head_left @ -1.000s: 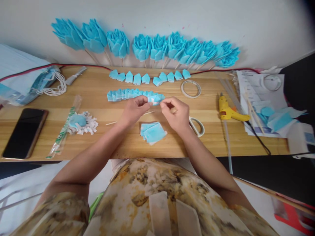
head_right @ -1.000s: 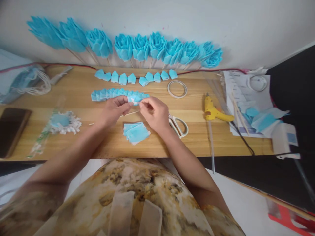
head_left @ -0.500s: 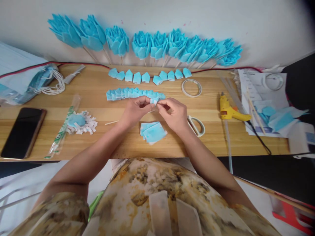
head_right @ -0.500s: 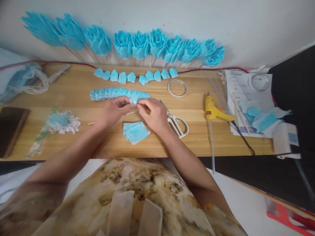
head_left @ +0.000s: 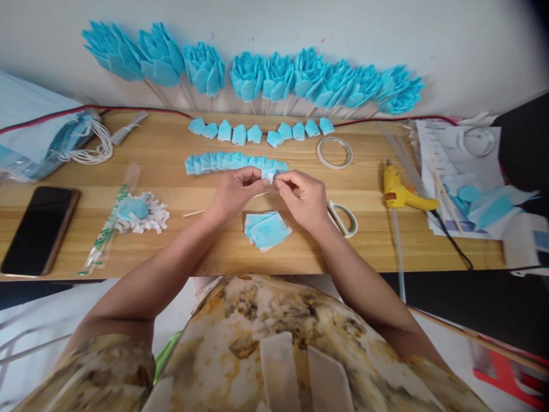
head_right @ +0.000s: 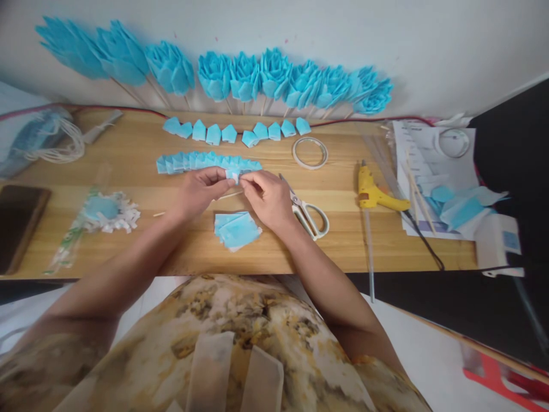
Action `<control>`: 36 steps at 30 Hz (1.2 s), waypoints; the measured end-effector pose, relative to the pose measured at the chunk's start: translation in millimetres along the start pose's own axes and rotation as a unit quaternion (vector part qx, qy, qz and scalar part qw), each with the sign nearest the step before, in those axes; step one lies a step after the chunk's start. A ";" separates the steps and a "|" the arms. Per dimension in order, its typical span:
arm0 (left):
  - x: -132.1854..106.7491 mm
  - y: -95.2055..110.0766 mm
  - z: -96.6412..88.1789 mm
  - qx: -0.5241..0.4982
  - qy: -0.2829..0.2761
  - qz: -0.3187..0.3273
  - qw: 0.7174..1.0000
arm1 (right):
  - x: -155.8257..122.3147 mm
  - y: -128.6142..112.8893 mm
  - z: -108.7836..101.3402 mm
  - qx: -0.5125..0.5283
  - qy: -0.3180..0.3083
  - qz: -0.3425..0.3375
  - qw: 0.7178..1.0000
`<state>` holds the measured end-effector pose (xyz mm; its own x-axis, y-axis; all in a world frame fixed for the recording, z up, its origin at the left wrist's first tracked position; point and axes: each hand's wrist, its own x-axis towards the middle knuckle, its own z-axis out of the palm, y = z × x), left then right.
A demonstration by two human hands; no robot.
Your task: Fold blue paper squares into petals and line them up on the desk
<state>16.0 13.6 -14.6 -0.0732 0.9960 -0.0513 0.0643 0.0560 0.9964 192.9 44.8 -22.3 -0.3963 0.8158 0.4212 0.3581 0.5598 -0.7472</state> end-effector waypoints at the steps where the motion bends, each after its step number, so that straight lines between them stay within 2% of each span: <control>1: 0.0 -0.3 0.0 0.000 0.000 0.001 1.000 | -0.1 0.1 0.0 -0.001 0.000 0.000 1.000; 9: 0.0 -1.5 0.1 -0.003 -0.003 0.008 1.000 | -1.0 -0.5 1.3 0.006 0.013 0.014 1.000; 12: -0.7 2.9 -0.5 -0.018 -0.002 -0.005 1.000 | 0.3 -2.4 -1.8 0.067 0.004 0.073 0.995; 17: -1.7 7.3 -2.5 -0.065 -0.008 -0.041 0.997 | 5.2 3.3 -3.5 0.205 0.027 0.152 0.966; 22: -3.3 5.4 -0.4 -0.074 -0.022 -0.049 0.996 | 6.4 9.6 2.9 0.294 -0.050 0.183 0.937; 28: -6.0 8.6 1.6 -0.041 -0.050 -0.045 0.997 | 3.9 7.0 2.1 0.273 -0.044 0.161 0.947; 32: -5.0 9.9 1.0 -0.064 -0.059 -0.044 0.995 | 3.9 8.6 2.3 0.238 -0.035 0.135 0.961; 36: -3.7 8.0 0.2 -0.037 -0.079 -0.019 0.996 | 3.1 8.2 3.8 0.202 -0.042 0.127 0.970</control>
<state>17.0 10.4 -6.4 0.0830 0.9922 -0.0935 -0.0097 0.0946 0.9955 191.4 51.4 -29.1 -0.4127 0.8957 0.1655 0.0993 0.2248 -0.9693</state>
